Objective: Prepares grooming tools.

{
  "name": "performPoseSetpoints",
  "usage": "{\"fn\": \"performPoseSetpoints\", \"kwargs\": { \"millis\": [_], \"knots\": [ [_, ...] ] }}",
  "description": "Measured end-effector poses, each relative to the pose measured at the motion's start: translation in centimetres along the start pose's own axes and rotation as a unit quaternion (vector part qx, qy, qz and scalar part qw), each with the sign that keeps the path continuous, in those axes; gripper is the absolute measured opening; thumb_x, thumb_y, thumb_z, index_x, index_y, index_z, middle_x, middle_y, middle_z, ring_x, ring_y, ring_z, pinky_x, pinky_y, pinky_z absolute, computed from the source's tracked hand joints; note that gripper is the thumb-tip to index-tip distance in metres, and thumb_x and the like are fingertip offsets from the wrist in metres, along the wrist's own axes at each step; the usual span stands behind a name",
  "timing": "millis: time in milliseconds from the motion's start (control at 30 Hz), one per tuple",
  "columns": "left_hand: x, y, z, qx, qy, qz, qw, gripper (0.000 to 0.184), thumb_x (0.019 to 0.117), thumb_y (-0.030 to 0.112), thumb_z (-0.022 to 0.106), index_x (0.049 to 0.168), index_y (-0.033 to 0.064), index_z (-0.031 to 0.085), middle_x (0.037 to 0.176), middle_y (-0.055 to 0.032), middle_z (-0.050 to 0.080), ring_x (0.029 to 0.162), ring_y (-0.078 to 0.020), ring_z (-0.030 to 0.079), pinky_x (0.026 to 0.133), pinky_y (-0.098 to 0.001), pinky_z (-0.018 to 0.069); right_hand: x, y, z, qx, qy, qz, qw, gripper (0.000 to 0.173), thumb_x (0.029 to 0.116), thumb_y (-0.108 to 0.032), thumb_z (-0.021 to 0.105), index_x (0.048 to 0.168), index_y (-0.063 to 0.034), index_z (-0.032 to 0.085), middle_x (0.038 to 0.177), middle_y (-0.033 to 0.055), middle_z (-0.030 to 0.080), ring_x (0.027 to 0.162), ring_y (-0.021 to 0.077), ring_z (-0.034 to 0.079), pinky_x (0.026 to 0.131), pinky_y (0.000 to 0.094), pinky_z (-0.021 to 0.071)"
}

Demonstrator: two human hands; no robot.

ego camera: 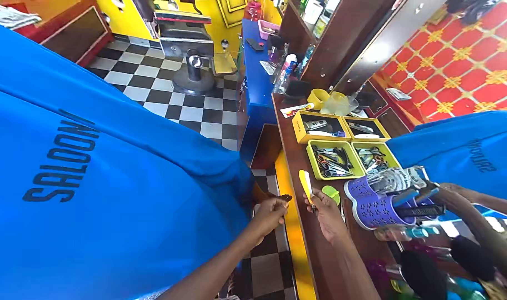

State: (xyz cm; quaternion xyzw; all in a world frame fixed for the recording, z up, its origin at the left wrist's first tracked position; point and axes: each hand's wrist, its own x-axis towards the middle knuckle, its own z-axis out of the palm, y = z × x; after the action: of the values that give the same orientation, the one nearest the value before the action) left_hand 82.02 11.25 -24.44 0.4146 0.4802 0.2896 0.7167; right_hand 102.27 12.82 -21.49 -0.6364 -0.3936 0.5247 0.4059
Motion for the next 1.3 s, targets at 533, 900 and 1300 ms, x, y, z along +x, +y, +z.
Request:
{"fn": "performPoseSetpoints", "kwargs": {
  "millis": [533, 900, 1300],
  "knots": [
    [-7.5, -4.5, 3.9, 0.383, -0.116, 0.162, 0.902, 0.036, 0.0952, 0.026, 0.071, 0.123, 0.0031, 0.069, 0.118, -0.019, 0.067, 0.109, -0.0336, 0.065, 0.099, -0.0536, 0.0509, -7.9, 0.1, -0.8, 0.189, 0.049, -0.023, 0.98, 0.023, 0.1083, -0.008, 0.044, 0.124, -0.0029, 0.06, 0.085, 0.0088, 0.064, 0.069, 0.0148, 0.062, 0.065, 0.0269, 0.0548],
    [-10.5, 3.7, 2.3, -0.11, 0.0, 0.155, 0.982, 0.029, 0.1077, 0.017, 0.051, 0.127, 0.0022, 0.066, 0.102, -0.0097, 0.07, 0.081, -0.014, 0.067, 0.076, -0.0282, 0.0569, -16.1, -0.4, 3.1, 0.263, -0.216, 0.05, 0.939, 0.031, 0.11, -0.016, 0.032, 0.123, -0.0052, 0.058, 0.076, -0.0027, 0.054, 0.053, 0.0017, 0.046, 0.048, 0.0157, 0.0412],
    [-14.5, 2.9, -2.3, -0.205, 0.089, 0.119, 0.967, 0.019, 0.0938, 0.01, 0.072, 0.111, 0.0009, 0.072, 0.086, -0.0123, 0.073, 0.069, -0.0179, 0.07, 0.066, -0.0292, 0.0604, -20.1, -0.1, 7.1, 0.24, -0.303, 0.009, 0.922, 0.045, 0.1007, -0.014, 0.039, 0.142, -0.0032, 0.052, 0.097, 0.0028, 0.063, 0.063, 0.0038, 0.052, 0.055, 0.0181, 0.0434]
  ]
}}
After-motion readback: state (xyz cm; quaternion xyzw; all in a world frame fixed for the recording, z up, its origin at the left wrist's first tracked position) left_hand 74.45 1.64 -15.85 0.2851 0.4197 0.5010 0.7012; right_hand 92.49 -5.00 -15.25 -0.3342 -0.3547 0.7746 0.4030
